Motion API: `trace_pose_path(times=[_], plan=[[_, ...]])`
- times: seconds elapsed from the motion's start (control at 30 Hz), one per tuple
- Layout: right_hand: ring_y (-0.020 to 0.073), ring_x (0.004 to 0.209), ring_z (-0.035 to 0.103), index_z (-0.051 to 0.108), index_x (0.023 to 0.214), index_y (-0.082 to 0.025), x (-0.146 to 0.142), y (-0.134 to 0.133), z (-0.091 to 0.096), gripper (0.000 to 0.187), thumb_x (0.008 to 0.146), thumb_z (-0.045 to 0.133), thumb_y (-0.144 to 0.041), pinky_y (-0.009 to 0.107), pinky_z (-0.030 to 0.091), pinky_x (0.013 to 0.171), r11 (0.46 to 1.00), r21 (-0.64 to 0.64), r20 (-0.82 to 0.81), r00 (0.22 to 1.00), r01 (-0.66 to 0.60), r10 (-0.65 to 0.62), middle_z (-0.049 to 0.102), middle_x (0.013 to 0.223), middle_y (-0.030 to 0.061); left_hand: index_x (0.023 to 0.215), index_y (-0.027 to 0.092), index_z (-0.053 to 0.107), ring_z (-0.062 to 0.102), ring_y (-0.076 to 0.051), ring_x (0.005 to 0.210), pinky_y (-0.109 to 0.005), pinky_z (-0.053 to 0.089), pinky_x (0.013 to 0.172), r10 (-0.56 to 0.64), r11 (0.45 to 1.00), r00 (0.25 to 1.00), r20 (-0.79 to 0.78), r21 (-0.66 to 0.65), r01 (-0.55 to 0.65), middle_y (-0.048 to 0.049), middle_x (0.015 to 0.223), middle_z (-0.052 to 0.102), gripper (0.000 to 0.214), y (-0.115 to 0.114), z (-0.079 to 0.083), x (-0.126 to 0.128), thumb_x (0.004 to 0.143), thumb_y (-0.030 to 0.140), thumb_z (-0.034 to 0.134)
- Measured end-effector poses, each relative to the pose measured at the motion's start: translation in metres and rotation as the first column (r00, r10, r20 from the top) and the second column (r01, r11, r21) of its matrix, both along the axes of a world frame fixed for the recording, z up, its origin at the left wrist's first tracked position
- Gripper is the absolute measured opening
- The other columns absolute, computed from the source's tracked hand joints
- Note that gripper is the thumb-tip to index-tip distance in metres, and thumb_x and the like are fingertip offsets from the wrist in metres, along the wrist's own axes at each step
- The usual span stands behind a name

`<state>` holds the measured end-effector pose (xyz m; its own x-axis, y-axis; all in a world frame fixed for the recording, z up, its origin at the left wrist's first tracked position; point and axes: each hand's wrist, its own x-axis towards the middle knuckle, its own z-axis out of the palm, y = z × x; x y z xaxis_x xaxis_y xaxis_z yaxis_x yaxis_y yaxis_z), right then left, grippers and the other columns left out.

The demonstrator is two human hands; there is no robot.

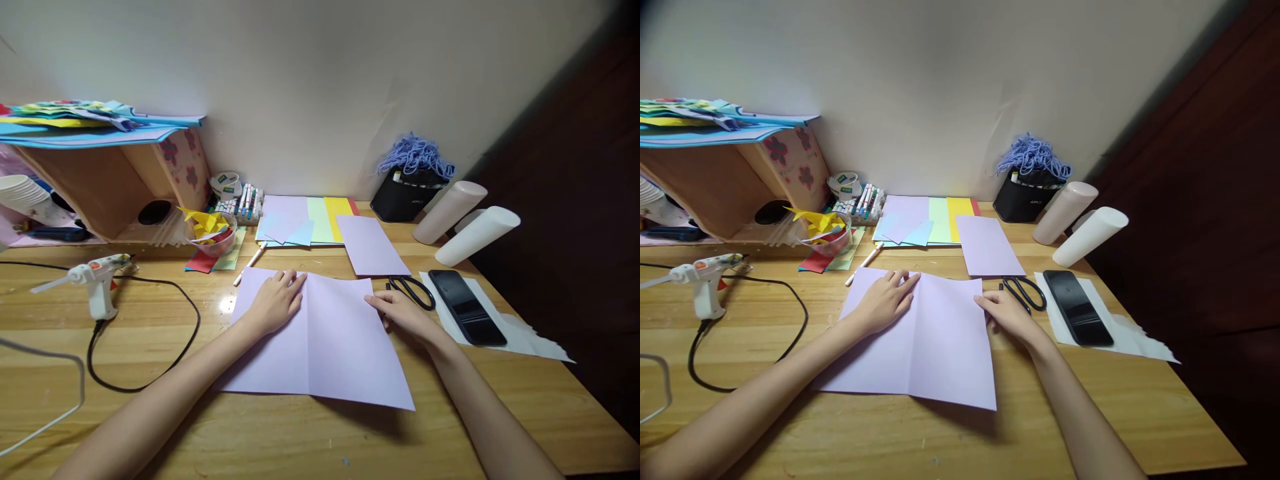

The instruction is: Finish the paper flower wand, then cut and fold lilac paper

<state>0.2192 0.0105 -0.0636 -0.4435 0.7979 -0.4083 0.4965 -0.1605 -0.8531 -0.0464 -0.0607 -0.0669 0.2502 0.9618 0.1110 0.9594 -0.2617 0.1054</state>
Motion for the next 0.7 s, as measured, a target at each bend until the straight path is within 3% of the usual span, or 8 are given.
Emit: trace_pose_path(times=[0.2,0.5,0.7], plan=[[0.0078,0.043,0.046,0.048,0.053,-0.016,0.002,0.000,0.011,0.040,0.072,0.056,-0.049,0.020,0.032,0.042,0.992,-0.118,0.034,0.998,-0.048,0.052,0.054,0.050,0.0000,0.128,0.018,0.039,0.046,-0.024,0.094,-0.038,0.039,0.084,-0.010,1.000,0.999,0.050,-0.004,0.010,-0.0099,0.110,0.049,0.044,0.002,0.000,-0.001,0.086,0.029,0.032],[0.0098,0.046,0.049,0.055,0.055,-0.015,0.012,0.001,0.010,0.036,0.072,0.058,-0.046,0.021,0.030,0.041,0.970,-0.216,-0.054,0.993,-0.112,0.103,0.059,0.055,0.0043,0.130,0.019,0.038,0.045,-0.024,0.096,-0.039,0.038,0.087,-0.009,1.000,0.995,0.098,-0.016,0.011,-0.0099,0.112,0.048,0.045,0.004,-0.001,-0.002,0.086,0.029,0.032],[0.0121,0.051,0.051,0.054,0.062,-0.016,0.013,-0.002,0.016,0.035,0.071,0.058,-0.050,0.024,0.039,0.048,0.967,-0.235,-0.129,0.989,-0.097,0.068,0.056,0.057,0.0017,0.129,0.018,0.039,0.046,-0.023,0.096,-0.037,0.039,0.087,0.012,1.000,0.994,0.106,-0.012,-0.011,-0.0100,0.110,0.047,0.045,0.002,-0.003,-0.001,0.086,0.029,0.033]])
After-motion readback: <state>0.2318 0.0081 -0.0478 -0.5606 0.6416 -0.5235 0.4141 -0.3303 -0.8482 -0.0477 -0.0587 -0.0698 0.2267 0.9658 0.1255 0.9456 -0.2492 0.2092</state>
